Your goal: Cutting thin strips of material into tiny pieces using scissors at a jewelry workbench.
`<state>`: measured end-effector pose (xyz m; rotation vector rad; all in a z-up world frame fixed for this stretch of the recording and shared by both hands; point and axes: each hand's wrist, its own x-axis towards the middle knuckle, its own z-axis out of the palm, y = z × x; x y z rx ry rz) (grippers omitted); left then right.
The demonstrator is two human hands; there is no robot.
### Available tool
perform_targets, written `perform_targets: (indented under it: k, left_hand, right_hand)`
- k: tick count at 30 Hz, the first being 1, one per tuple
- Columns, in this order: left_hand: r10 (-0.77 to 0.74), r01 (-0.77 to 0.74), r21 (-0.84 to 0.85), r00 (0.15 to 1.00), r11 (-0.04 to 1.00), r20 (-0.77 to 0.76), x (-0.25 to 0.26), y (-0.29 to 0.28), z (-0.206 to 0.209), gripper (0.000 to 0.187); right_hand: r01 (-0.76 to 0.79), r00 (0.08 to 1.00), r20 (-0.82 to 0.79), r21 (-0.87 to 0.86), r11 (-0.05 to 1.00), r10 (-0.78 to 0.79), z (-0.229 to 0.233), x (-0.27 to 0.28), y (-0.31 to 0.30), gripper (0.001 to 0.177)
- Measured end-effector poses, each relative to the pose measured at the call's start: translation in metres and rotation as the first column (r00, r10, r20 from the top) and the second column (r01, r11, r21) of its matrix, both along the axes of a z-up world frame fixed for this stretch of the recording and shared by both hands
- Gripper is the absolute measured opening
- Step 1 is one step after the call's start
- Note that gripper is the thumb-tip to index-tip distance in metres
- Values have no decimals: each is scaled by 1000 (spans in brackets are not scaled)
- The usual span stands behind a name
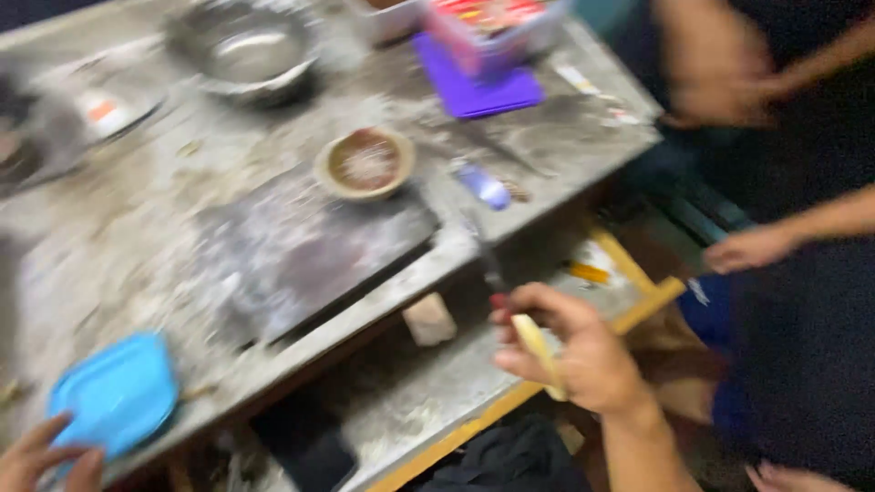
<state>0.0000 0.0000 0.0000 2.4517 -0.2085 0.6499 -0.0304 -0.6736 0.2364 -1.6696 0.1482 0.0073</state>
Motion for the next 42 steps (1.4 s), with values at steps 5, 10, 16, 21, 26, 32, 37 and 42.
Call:
perform_targets:
  k: [5,10,16,21,26,32,37,42]
  left_hand:
    - [174,-202,283,977,938,121,-51,-193,228,6]
    - [91,-132,332,987,934,136,-47,-213,253,5]
    - [8,-90,433,982,897,187,-37,-208,246,4]
    - [-95,-17,532,978,846,183,-26,-203,235,17]
    - [-114,-13,521,971,854,211,-22,-202,237,15]
    - [-222,58,523,940,850,257,-55,-201,246,7]
    - [-319,123,569,912,813,259,-86,-212,270,6]
    - [-352,147,588,902,795,250,-96,-210,273,7]
  right_hand:
    - [-41,999,21,-24,999,41,-6,7,10,51]
    - [-27,1000,5,-55,998,28,-18,11,14,51]
    - [-22,999,23,-88,996,24,-18,14,18,47]
    - [-17,999,37,-150,989,23,-12,15,22,48]
    - [19,1000,-6,-175,984,-20,-4,14,28,50]
    - [54,998,-16,-180,982,-58,-9,13,24,51]
    - [39,999,16,-192,981,-37,-11,14,17,51]
    - [-23,996,75,-206,978,39,-15,13,15,48]
